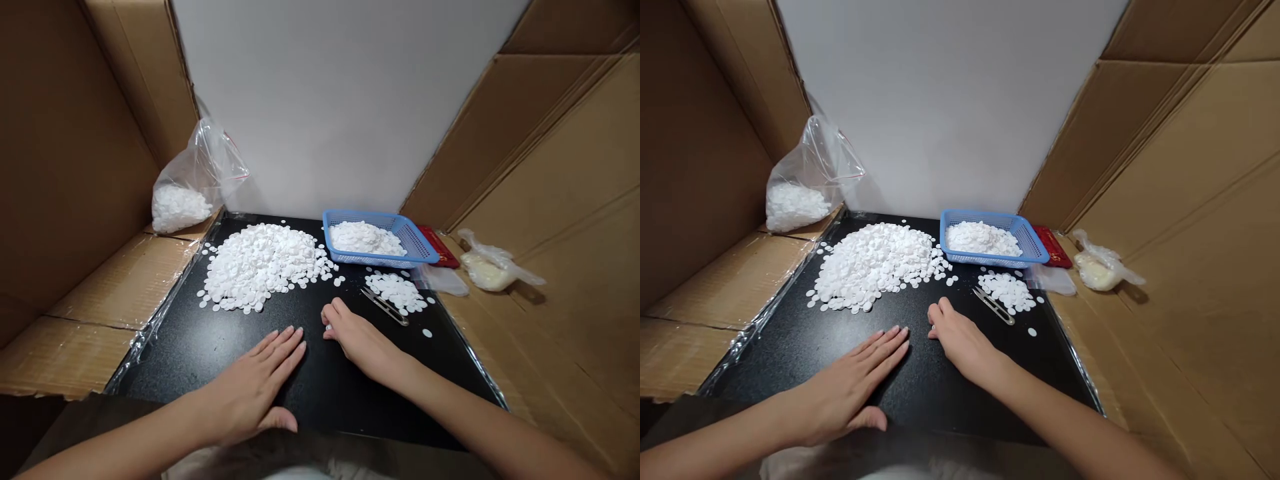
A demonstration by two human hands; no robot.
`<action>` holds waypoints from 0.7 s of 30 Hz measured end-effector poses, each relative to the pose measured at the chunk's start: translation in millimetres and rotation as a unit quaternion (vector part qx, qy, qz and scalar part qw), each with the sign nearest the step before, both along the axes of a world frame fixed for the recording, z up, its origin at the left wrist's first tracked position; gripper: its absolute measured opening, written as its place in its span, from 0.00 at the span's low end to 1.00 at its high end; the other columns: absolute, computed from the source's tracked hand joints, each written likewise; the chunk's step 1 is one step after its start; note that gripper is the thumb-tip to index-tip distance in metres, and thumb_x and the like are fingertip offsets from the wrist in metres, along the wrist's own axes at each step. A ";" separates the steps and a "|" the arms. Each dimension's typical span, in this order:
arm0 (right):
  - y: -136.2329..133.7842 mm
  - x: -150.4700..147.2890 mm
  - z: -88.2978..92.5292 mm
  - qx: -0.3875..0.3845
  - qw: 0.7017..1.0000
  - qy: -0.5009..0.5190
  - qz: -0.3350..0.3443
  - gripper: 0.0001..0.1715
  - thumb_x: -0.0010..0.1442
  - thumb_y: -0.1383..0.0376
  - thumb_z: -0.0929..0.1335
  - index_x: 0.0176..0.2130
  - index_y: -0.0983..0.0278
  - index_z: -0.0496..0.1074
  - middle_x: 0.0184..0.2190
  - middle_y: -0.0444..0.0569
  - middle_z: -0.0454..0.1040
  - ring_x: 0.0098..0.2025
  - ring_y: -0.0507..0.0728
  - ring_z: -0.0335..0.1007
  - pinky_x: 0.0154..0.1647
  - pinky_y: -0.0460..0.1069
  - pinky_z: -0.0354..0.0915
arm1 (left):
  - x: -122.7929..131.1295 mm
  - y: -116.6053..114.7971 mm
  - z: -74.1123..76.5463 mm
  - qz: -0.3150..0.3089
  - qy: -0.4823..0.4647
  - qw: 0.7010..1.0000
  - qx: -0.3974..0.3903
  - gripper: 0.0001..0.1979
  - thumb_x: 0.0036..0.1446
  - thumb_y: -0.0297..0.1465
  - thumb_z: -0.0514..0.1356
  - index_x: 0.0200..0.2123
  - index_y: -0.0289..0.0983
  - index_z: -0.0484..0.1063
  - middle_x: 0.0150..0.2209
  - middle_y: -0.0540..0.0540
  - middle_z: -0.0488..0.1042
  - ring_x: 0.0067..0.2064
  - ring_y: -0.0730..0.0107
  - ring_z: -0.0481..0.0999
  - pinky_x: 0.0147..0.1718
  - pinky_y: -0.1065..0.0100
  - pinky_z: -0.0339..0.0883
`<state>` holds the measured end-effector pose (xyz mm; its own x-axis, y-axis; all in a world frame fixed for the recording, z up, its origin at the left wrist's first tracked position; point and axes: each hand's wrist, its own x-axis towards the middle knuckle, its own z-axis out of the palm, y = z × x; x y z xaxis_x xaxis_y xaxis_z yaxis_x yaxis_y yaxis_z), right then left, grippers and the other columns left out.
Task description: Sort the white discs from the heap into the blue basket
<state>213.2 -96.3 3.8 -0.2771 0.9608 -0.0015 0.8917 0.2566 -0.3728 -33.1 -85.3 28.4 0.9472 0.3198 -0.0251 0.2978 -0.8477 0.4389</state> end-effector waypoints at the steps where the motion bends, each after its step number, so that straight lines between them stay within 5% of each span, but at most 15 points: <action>1: -0.7 2.6 3.7 -0.011 1.000 0.020 0.009 0.18 0.54 0.84 0.62 0.36 0.62 0.61 0.37 0.45 0.64 0.32 0.51 0.70 0.31 0.44 0.64 | -0.1 0.0 -2.7 -0.022 0.001 1.000 -0.005 0.47 0.60 0.51 0.57 0.71 0.36 0.37 0.70 0.32 0.43 0.70 0.46 0.44 0.66 0.42 0.44; 6: -10.1 7.8 12.5 -0.039 0.997 0.065 0.027 0.25 0.40 0.87 0.57 0.32 0.61 0.59 0.33 0.43 0.64 0.33 0.51 0.66 0.35 0.45 0.63 | 1.9 -11.6 7.9 -0.148 -0.031 0.981 -0.125 0.38 0.63 0.44 0.58 0.70 0.41 0.47 0.69 0.40 0.52 0.69 0.56 0.52 0.68 0.55 0.50; 9: -16.7 3.9 7.8 -0.006 0.998 0.056 0.011 0.25 0.35 0.85 0.57 0.30 0.61 0.58 0.30 0.42 0.63 0.31 0.53 0.62 0.32 0.46 0.58 | -3.5 -5.5 14.2 -0.097 -0.055 0.985 -0.128 0.32 0.63 0.40 0.60 0.67 0.44 0.56 0.69 0.42 0.55 0.69 0.55 0.55 0.66 0.53 0.55; 12: -10.0 4.6 8.6 0.027 0.997 0.076 -0.011 0.21 0.40 0.85 0.58 0.28 0.61 0.56 0.28 0.41 0.64 0.30 0.52 0.62 0.30 0.45 0.57 | -13.6 15.6 8.5 -0.010 -0.062 0.995 -0.076 0.26 0.66 0.38 0.56 0.66 0.47 0.58 0.69 0.45 0.54 0.69 0.56 0.54 0.65 0.51 0.56; 17: 54.6 41.4 44.8 0.113 0.984 0.068 -0.123 0.13 0.54 0.79 0.59 0.30 0.60 0.59 0.26 0.42 0.67 0.30 0.54 0.64 0.31 0.46 0.57 | -2.4 45.2 -12.0 0.022 -0.017 0.999 0.027 0.38 0.62 0.50 0.56 0.68 0.36 0.53 0.69 0.34 0.52 0.70 0.49 0.52 0.66 0.47 0.51; 21: 121.8 83.7 69.5 0.184 0.959 0.049 -0.209 0.10 0.56 0.76 0.61 0.29 0.61 0.62 0.29 0.48 0.70 0.33 0.56 0.65 0.35 0.49 0.59 | 30.1 29.9 -21.3 -0.026 -0.031 0.999 0.030 0.44 0.61 0.54 0.55 0.69 0.31 0.51 0.69 0.30 0.48 0.70 0.47 0.47 0.67 0.48 0.47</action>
